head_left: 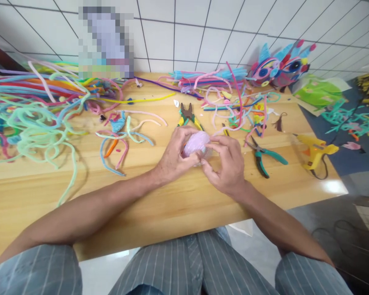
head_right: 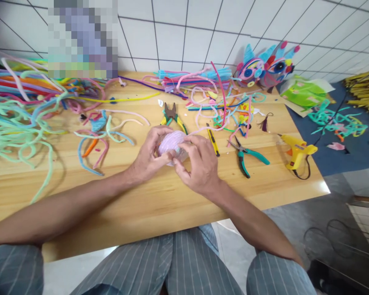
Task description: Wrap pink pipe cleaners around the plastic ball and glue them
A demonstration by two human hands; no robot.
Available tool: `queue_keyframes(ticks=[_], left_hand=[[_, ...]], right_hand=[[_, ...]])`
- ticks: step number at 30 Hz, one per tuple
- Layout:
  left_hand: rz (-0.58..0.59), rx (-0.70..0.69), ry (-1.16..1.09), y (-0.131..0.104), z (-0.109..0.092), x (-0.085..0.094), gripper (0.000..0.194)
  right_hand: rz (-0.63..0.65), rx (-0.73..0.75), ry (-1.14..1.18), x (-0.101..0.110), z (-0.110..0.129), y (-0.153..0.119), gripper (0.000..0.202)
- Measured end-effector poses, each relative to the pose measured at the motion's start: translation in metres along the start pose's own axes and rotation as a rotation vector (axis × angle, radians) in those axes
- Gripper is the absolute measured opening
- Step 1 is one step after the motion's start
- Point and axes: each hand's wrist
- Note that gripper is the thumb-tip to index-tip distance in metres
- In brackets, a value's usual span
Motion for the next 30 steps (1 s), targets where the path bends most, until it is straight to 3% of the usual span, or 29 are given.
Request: queue_keyframes(ticks=[14, 22, 30], left_hand=[[0.089, 0.14, -0.008, 0.006, -0.01, 0.008, 0.04], [0.122, 0.198, -0.043, 0.006, -0.009, 0.01, 0.043], [0.146, 0.18, -0.124, 0.009, -0.007, 0.013, 0.042]], right_hand=[[0.001, -0.037, 0.097, -0.015, -0.001, -0.017, 0.064], [-0.05, -0.089, 0.077, -0.021, -0.001, -0.017, 0.053], [-0.075, -0.092, 0.102, -0.023, 0.0, -0.014, 0.054]])
Point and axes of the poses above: each hand's wrist, its own y-axis towards the middle knuckle, its own x-axis out of the back of the hand, z = x × y, and after that the axes turned 6 degrees about x, right-handed
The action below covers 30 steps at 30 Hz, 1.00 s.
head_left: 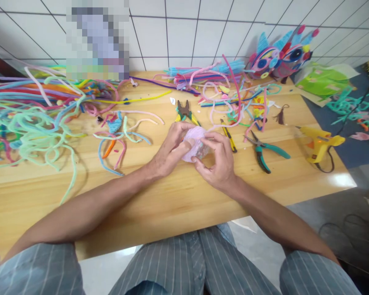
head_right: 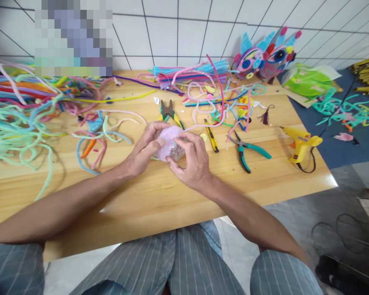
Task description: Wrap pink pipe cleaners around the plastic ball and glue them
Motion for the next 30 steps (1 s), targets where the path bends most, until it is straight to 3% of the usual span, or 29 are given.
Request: queue_keyframes(ticks=[8, 16, 30], left_hand=[[0.057, 0.042, -0.084, 0.0048, 0.0003, -0.0007, 0.046], [0.017, -0.008, -0.002, 0.0041, 0.0056, -0.0003, 0.046], [0.048, 0.01, -0.109, 0.0038, 0.0043, -0.0026, 0.045]], right_hand=[[-0.012, 0.001, -0.002, -0.0004, 0.001, 0.0001, 0.053], [-0.024, 0.039, 0.026, 0.0004, 0.001, -0.0003, 0.056], [0.033, 0.027, 0.028, 0.0044, -0.0079, -0.0031, 0.062]])
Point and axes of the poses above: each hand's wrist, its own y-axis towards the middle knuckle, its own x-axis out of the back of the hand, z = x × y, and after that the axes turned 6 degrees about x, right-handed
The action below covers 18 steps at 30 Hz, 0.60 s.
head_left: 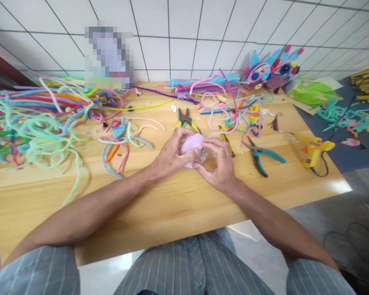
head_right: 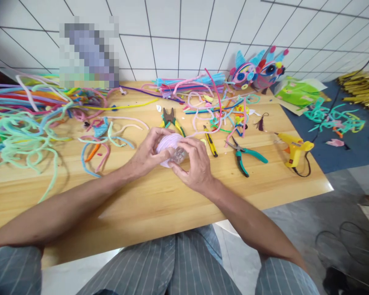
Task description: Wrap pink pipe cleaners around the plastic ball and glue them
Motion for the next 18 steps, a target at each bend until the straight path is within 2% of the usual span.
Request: queue_keyframes(ticks=[11, 18], left_hand=[[-0.131, -0.053, 0.01, -0.006, 0.01, -0.009, 0.049], [-0.133, -0.088, 0.03, -0.005, 0.014, -0.009, 0.047]], right_hand=[[0.028, -0.029, 0.035, 0.007, -0.006, 0.003, 0.051], [0.041, -0.035, 0.034, 0.007, -0.009, 0.001, 0.049]])
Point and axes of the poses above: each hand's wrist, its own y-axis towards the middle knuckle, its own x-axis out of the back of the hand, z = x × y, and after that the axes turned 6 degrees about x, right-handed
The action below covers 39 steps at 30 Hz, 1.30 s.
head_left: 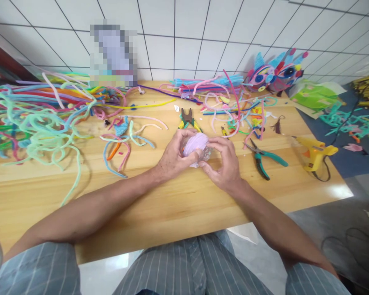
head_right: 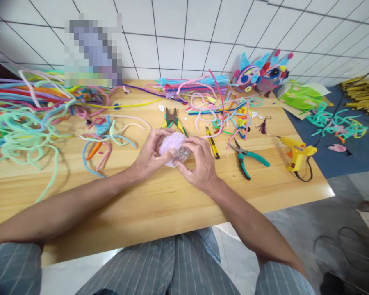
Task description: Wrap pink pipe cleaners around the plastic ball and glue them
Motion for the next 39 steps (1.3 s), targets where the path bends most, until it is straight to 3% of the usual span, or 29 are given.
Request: queue_keyframes(ticks=[8, 17, 20, 23, 26, 29, 32, 35, 36, 39], left_hand=[[0.024, 0.022, -0.039, 0.0, -0.003, 0.001, 0.047], [0.12, 0.149, -0.184, 0.012, -0.017, 0.007, 0.05], [0.125, 0.156, -0.216, 0.014, -0.016, 0.006, 0.05], [0.111, 0.178, -0.227, 0.013, -0.014, 0.005, 0.05], [0.096, 0.179, -0.228, 0.011, -0.011, 0.003, 0.05], [0.079, 0.17, -0.237, 0.01, -0.01, 0.001, 0.05], [0.064, 0.164, -0.22, 0.009, -0.01, 0.001, 0.05], [0.068, 0.149, -0.204, 0.009, -0.011, 0.002, 0.05], [0.071, 0.145, -0.202, 0.009, -0.01, 0.002, 0.05], [0.072, 0.128, -0.194, 0.008, -0.008, 0.003, 0.051]], right_hand=[[-0.018, 0.077, -0.009, -0.001, 0.004, 0.001, 0.051], [-0.015, 0.059, 0.002, -0.002, 0.005, 0.0, 0.052], [-0.068, 0.008, 0.086, 0.003, 0.005, 0.002, 0.036], [-0.245, -0.124, 0.247, 0.008, 0.002, 0.004, 0.009], [-0.347, -0.271, 0.342, 0.009, -0.001, 0.003, 0.03], [-0.33, -0.315, 0.362, 0.009, -0.002, 0.002, 0.043], [-0.281, -0.202, 0.295, 0.011, -0.001, 0.002, 0.041], [-0.227, -0.013, 0.125, 0.014, 0.0, 0.005, 0.01], [-0.192, 0.027, 0.069, 0.014, 0.001, 0.006, 0.015], [-0.057, 0.079, -0.021, 0.01, 0.003, 0.007, 0.058]])
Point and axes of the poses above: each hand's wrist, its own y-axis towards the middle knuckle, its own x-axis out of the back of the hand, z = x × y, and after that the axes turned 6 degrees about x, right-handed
